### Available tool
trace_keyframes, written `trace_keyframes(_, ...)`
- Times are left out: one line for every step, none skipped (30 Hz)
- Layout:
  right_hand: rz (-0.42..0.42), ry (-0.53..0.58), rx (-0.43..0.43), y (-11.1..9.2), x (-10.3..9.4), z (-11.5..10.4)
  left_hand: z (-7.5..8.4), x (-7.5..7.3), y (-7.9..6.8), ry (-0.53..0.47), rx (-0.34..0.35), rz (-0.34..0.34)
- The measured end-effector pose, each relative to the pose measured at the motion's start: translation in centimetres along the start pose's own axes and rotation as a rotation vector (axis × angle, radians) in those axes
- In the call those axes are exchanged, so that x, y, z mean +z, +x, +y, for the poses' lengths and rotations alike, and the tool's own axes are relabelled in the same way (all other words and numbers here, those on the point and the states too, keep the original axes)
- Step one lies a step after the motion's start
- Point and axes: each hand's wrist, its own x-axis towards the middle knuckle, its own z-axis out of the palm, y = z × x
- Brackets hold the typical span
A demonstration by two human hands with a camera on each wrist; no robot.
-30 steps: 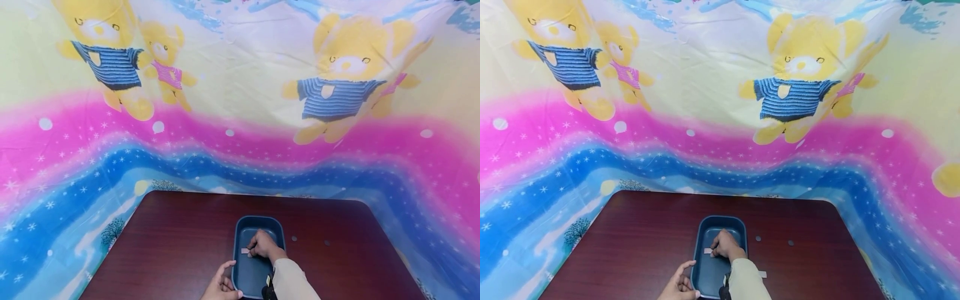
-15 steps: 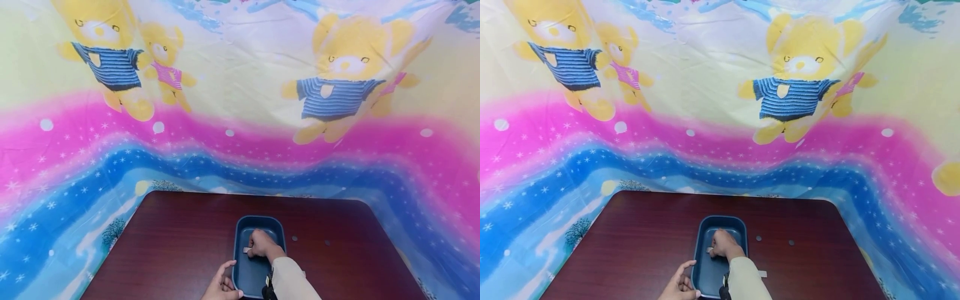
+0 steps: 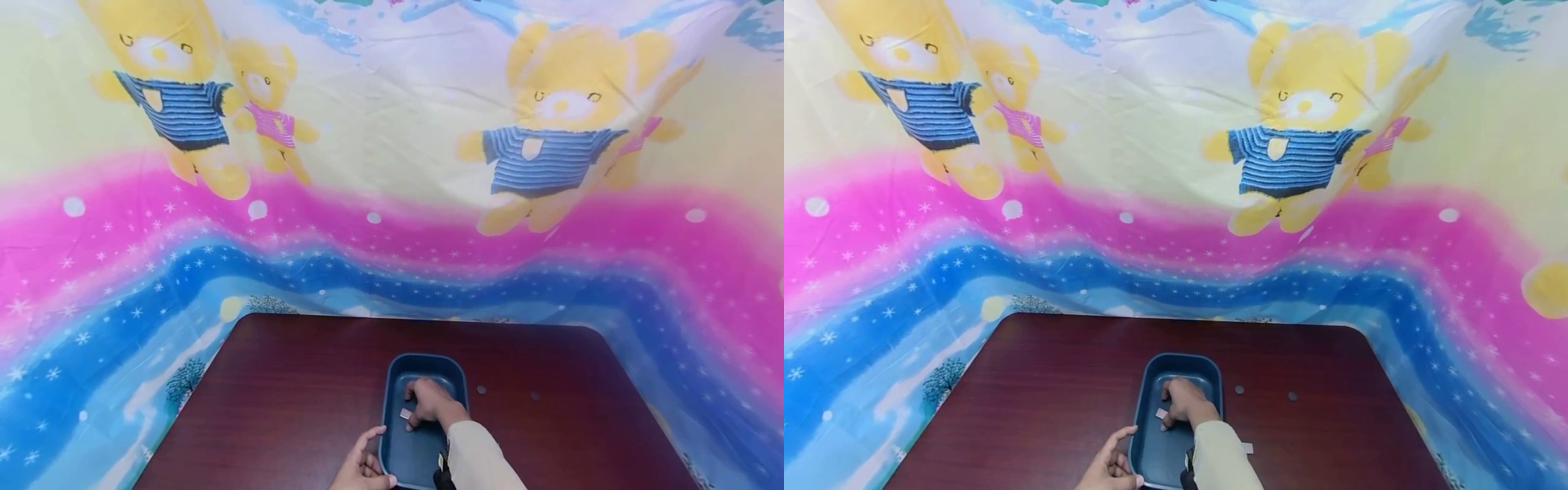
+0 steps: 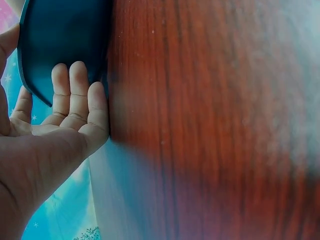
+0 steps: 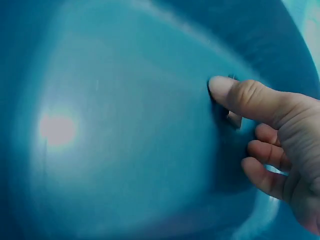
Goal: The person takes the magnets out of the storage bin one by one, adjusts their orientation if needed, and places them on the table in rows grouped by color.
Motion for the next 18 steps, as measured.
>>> trace_keyframes(0.002,-0.004,0.002,-0.1,0.0,0.1,0.0,0.0,0.0,-0.004,-0.003,-0.001)
trace_keyframes(0.002,0.002,0.007,-0.1,0.0,0.3,0.0,0.0,0.0,-0.01,-0.007,-0.003)
trace_keyframes(0.006,0.015,0.008,-0.2,0.0,0.4,0.0,-0.1,0.1,-0.012,-0.011,-0.004)
trace_keyframes(0.013,0.027,0.003,-0.2,0.0,0.5,0.0,-0.1,0.1,-0.012,-0.018,-0.003)
trace_keyframes(0.024,0.05,-0.001,-0.1,0.0,0.7,0.0,-0.1,0.1,-0.013,-0.025,-0.003)
trace_keyframes(0.037,0.069,-0.003,-0.1,0.1,0.8,0.0,-0.1,0.1,-0.012,-0.03,-0.002)
trace_keyframes(0.052,0.087,-0.004,0.0,0.1,1.0,0.0,-0.2,0.1,-0.015,-0.037,-0.002)
trace_keyframes(0.067,0.108,-0.007,0.0,0.2,1.1,0.0,-0.2,0.2,-0.014,-0.042,-0.004)
trace_keyframes(0.085,0.121,-0.009,0.1,0.3,1.3,0.0,-0.2,0.2,-0.014,-0.048,-0.004)
trace_keyframes(0.102,0.131,-0.01,0.1,0.4,1.5,0.0,-0.3,0.2,-0.019,-0.052,-0.003)
trace_keyframes(0.119,0.143,-0.011,0.2,0.5,1.6,0.0,-0.3,0.1,-0.021,-0.051,-0.005)
trace_keyframes(0.138,0.145,-0.023,0.2,0.5,1.7,-0.1,-0.3,0.2,-0.021,-0.052,-0.005)
trace_keyframes(0.153,0.15,-0.027,0.3,0.6,1.8,-0.1,-0.4,0.1,-0.024,-0.051,-0.007)
trace_keyframes(0.169,0.155,-0.035,0.3,0.7,1.8,-0.1,-0.4,0.1,-0.023,-0.048,-0.009)
trace_keyframes(0.184,0.16,-0.038,0.3,0.8,1.9,-0.1,-0.3,0.1,-0.028,-0.046,-0.006)
trace_keyframes(0.195,0.165,-0.035,0.3,0.9,1.9,-0.1,-0.3,0.1,-0.029,-0.043,-0.006)
trace_keyframes(0.205,0.171,-0.03,0.4,1.0,1.9,-0.1,-0.3,0.1,-0.029,-0.044,-0.005)
trace_keyframes(0.212,0.178,-0.017,0.4,1.1,1.9,-0.1,-0.2,0.1,-0.035,-0.048,-0.004)
